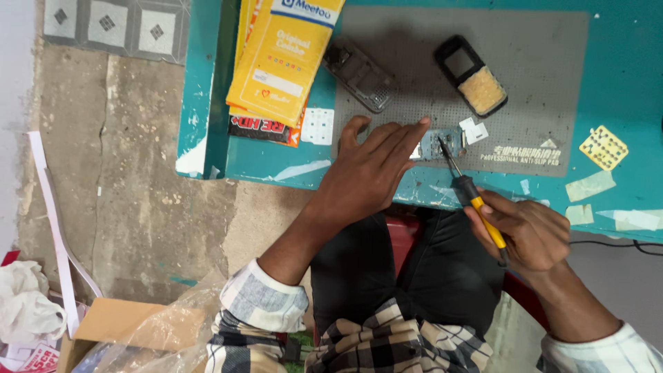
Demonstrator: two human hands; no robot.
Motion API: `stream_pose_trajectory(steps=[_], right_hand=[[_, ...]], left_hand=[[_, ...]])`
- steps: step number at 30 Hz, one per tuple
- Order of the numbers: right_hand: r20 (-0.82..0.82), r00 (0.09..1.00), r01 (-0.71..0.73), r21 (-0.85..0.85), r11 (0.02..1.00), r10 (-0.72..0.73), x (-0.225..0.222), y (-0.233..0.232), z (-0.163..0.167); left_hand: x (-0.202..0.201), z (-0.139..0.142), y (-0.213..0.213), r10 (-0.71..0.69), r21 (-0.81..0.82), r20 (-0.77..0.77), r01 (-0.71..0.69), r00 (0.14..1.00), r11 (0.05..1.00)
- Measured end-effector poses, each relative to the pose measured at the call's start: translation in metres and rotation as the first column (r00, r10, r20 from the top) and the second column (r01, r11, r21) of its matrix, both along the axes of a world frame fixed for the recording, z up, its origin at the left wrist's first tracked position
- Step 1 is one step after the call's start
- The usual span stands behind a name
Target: The person uses a soldering iron to work on a small circuit board placed on a workbench. They hold the board steady with one hand while applying the soldering iron with the other, focusing on specific points on the board.
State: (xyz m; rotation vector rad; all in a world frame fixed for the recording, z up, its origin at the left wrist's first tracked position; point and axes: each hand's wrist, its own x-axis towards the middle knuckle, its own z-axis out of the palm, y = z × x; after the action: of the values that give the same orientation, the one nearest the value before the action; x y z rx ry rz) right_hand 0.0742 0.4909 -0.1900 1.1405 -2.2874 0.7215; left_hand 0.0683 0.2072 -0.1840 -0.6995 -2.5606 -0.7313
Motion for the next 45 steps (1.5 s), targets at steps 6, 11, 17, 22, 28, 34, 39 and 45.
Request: stream_pose_trajectory(steps=[6, 11, 17, 22, 28, 34, 39, 45], right_hand=[[0.035, 0.999, 0.008, 0.003, 1.0, -0.008, -0.001, 0.0013, 0.0011], [0.006, 1.0, 0.008, 0.013, 1.0, -0.008, -0.0003, 0.0021, -0.0007], [0.016, 1.0, 0.009, 0.014, 1.0, -0.009, -0.0016, 0.004, -0.0023], [0.029, 1.0, 0.006, 0.003, 1.0, -0.006, -0.0023, 0.0049, -0.0027], [0.017, 1.0, 0.007, 0.01, 1.0, -0.008, -0.002, 0.0047, -0.0025], [0.027, 1.0, 0.004, 0.003, 1.0, -0.004, -0.0005, 0.004, -0.0001], [0.031, 0.999, -0.015, -0.015, 1.0, 0.015, -0.0022, 0.0026, 0.0014], [0.032, 0.999, -0.015, 0.005, 1.0, 0.015, -0.0002, 0.0029, 0.0017]], left_hand=[[-0.0024, 0.0021, 0.0002, 0.004, 0.001, -0.006, -0.004, 1.0, 1.0], [-0.0007, 0.0012, 0.0006, 0.01, -0.006, 0.002, -0.01, 1.0, 1.0], [-0.0022, 0.0012, 0.0018, 0.007, 0.006, 0.003, -0.007, 1.0, 1.0], [-0.0027, 0.0019, 0.0018, 0.001, 0.01, 0.015, -0.001, 1.0, 1.0], [-0.0025, 0.0025, 0.0013, -0.006, 0.005, 0.007, 0.006, 1.0, 1.0], [-0.002, 0.003, 0.0009, -0.004, 0.006, 0.02, 0.004, 1.0, 1.0], [-0.0019, 0.0035, 0.0007, -0.006, 0.018, 0.029, 0.005, 1.0, 1.0], [-0.0015, 0.0019, 0.0008, -0.001, 0.009, 0.026, 0.001, 1.0, 1.0]])
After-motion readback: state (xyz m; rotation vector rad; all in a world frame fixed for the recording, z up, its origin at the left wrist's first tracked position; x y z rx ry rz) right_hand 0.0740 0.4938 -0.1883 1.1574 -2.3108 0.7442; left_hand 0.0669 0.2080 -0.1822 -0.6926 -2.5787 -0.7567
